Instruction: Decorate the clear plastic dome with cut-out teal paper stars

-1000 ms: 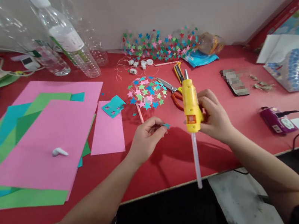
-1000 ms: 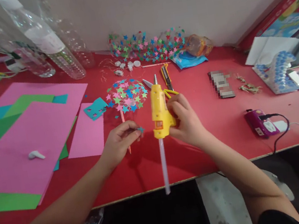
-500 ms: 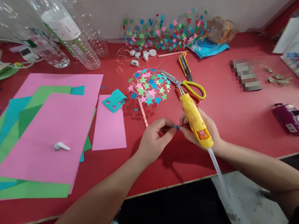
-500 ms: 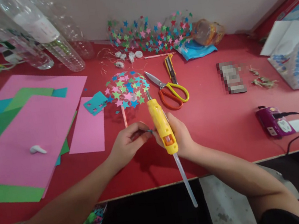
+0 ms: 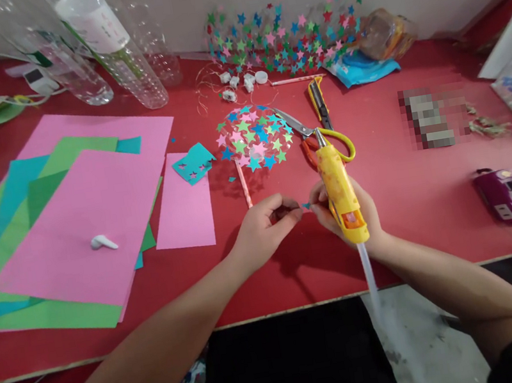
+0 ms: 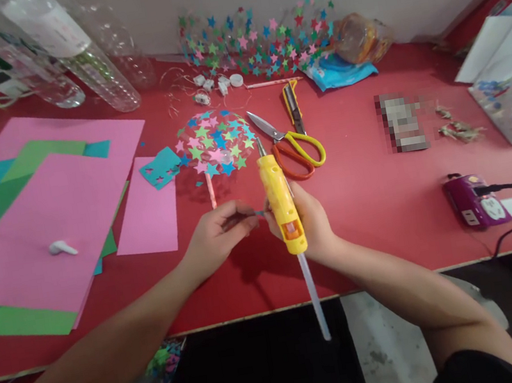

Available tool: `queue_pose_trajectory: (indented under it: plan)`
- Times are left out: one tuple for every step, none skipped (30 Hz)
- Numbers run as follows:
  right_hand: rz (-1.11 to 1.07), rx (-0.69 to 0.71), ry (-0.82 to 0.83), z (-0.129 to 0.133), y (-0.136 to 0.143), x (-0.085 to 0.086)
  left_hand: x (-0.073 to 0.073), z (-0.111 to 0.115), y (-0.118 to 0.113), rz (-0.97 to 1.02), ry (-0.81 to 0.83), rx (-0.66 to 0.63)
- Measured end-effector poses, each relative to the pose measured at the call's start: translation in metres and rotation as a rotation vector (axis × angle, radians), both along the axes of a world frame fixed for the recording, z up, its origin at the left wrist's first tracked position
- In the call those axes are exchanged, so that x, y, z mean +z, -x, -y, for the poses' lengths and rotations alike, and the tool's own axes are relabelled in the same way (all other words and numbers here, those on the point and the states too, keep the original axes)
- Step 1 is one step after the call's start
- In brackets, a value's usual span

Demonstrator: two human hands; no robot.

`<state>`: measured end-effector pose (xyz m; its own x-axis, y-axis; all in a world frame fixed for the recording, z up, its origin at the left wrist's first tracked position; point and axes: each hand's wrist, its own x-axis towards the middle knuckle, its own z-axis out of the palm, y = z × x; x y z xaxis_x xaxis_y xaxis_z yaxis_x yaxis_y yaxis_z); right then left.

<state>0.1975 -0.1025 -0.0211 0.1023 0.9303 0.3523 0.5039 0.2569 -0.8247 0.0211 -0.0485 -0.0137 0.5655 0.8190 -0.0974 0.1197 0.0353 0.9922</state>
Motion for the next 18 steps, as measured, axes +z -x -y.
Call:
queue_pose_trajectory:
  plan:
    - [0.067,-0.025,-0.02,0.0011,-0.0007,-0.002,0.0001,0.0005,-0.0002,-0.009,0.015,-0.011]
    - [0.134,-0.039,-0.034,0.0024,-0.0012,-0.0035,0.0003,0.0011,-0.0004,-0.006,0.033,-0.025]
    - [0.191,-0.039,-0.044,0.0036,-0.0016,-0.0041,0.0004,0.0016,-0.0006,0.008,0.05,-0.036]
    - [0.229,-0.025,-0.055,0.0047,-0.0017,-0.004,0.0006,0.002,-0.0008,0.03,0.062,-0.044]
    - [0.249,-0.002,-0.069,0.0056,-0.0018,-0.0033,0.0008,0.0023,-0.0009,0.055,0.069,-0.046]
    - [0.253,0.022,-0.084,0.0063,-0.0017,-0.0021,0.0012,0.0024,-0.0009,0.074,0.07,-0.049]
    - [0.251,0.046,-0.095,0.0068,-0.0017,-0.0007,0.0018,0.0023,-0.0008,0.082,0.063,-0.056]
    - [0.245,0.066,-0.097,0.007,-0.0016,0.0006,0.0025,0.002,-0.0006,0.081,0.051,-0.061]
    - [0.235,0.076,-0.091,0.007,-0.0017,0.0017,0.0034,0.0017,-0.0003,0.072,0.035,-0.06]
    - [0.224,0.074,-0.075,0.0069,-0.0018,0.0025,0.0043,0.0013,0.0,0.059,0.021,-0.055]
    - [0.211,0.059,-0.052,0.0065,-0.0018,0.003,0.0051,0.001,0.0003,0.047,0.01,-0.048]
    - [0.198,0.037,-0.027,0.0059,-0.0018,0.0033,0.0057,0.0008,0.0006,0.04,0.006,-0.041]
    - [0.185,0.014,-0.006,0.0053,-0.0016,0.0035,0.006,0.0006,0.0007,0.04,0.013,-0.037]
    - [0.177,-0.003,0.006,0.0046,-0.0014,0.0037,0.006,0.0005,0.0008,0.045,0.022,-0.034]
    - [0.178,-0.007,0.007,0.0039,-0.001,0.0037,0.0056,0.0005,0.0007,0.051,0.03,-0.033]
    - [0.185,0.004,-0.004,0.0033,-0.0005,0.0037,0.005,0.0006,0.0006,0.055,0.033,-0.03]
    - [0.192,0.025,-0.03,0.0029,0.0,0.0035,0.0043,0.0006,0.0004,0.057,0.033,-0.026]
    - [0.197,0.048,-0.064,0.0026,0.0005,0.0033,0.0035,0.0007,0.0002,0.061,0.029,-0.021]
